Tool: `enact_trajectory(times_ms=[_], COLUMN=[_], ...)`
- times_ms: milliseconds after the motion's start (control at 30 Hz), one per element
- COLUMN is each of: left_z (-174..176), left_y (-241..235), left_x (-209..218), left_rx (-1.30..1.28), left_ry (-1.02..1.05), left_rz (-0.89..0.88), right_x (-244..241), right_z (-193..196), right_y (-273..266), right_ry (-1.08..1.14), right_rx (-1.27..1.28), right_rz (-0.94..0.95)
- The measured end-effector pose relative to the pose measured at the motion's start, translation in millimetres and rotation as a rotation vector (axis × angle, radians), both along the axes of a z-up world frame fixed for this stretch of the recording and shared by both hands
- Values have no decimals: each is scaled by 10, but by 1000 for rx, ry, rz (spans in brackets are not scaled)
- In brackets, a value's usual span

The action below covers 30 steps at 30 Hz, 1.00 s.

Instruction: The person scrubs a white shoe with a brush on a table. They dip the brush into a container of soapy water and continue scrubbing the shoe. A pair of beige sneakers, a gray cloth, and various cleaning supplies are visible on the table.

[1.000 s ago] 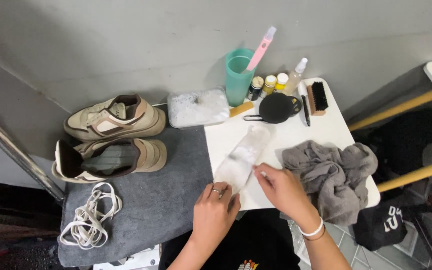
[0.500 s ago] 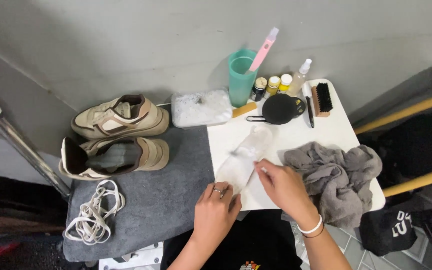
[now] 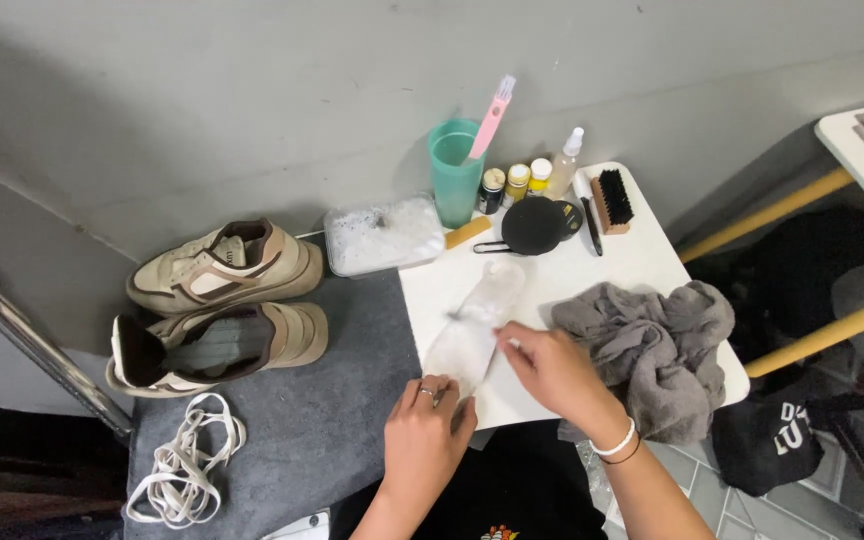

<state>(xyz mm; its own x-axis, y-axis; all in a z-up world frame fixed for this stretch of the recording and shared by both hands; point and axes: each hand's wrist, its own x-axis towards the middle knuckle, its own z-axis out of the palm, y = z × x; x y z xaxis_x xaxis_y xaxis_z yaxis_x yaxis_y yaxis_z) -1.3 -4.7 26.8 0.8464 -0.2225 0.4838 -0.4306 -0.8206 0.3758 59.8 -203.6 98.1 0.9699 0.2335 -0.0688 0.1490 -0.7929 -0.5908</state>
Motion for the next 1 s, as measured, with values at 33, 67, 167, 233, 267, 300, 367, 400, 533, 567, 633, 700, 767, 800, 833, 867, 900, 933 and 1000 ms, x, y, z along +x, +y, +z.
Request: enact_trajectory(times_ms=[33,67,167,233,267,300,367,400,533,567,633,700,767,800,833,867,900,933,1000], left_z=[7,10,7,7,9,13,-6,-10,-8,-5,9,15,27,36,17,-2,-21,-24,-28], left_y=[4,12,21,26,24,17,10,3,-12,-15,-17,-18,-11,-4,7,20,15,15,27], left_x=[2,3,-7,-8,-4,-13,-15,-12,-14,-14,-10,-14,-28,-27,-31,-36,-25,-32,-37], left_rx=[-5,-6,-18,-26,-20,-12,-18,-19,-19,-22,-20,-39,-36,-37,-34,-25,-19,-20,-41], left_ry=[-1,11,17,10,-10,-25,-32,-43,-43,-33,-25,-16,-18,-22,-24,-3,14,9,25], left_rz=[5,0,-1,10,19,21,32,35,41,42,37,34,24,24,16,9,-1,-10,-5], right_x=[-1,-1,-25,-19,-4,-13,-35,-44,-18,-16,-11,-19,-58,-65,-65,-66,-57,-85,-106], right_z=[-8,-19,2,-21,-63,-107,-33,9,-65,-42,-28,-62,-39,-23,-85,-147,-199,-161,-78], right_y=[6,16,23,19,8,-13,13,22,-35,-23,-6,1,7,16,12,10,-10,-13,2], right_ry=[-1,-29,-26,4,-37,-73,-7,56,-77,-5,66,-44,20,83,81,-22,-127,-133,24], right_rx=[-5,-6,1,12,25,40,87,139,136,146,161,102,143,180,183,149,109,108,190], right_rz=[5,-1,-7,1,-7,-22,-15,-17,32,33,28,-34,-7,31,24,-14,-54,-63,-10])
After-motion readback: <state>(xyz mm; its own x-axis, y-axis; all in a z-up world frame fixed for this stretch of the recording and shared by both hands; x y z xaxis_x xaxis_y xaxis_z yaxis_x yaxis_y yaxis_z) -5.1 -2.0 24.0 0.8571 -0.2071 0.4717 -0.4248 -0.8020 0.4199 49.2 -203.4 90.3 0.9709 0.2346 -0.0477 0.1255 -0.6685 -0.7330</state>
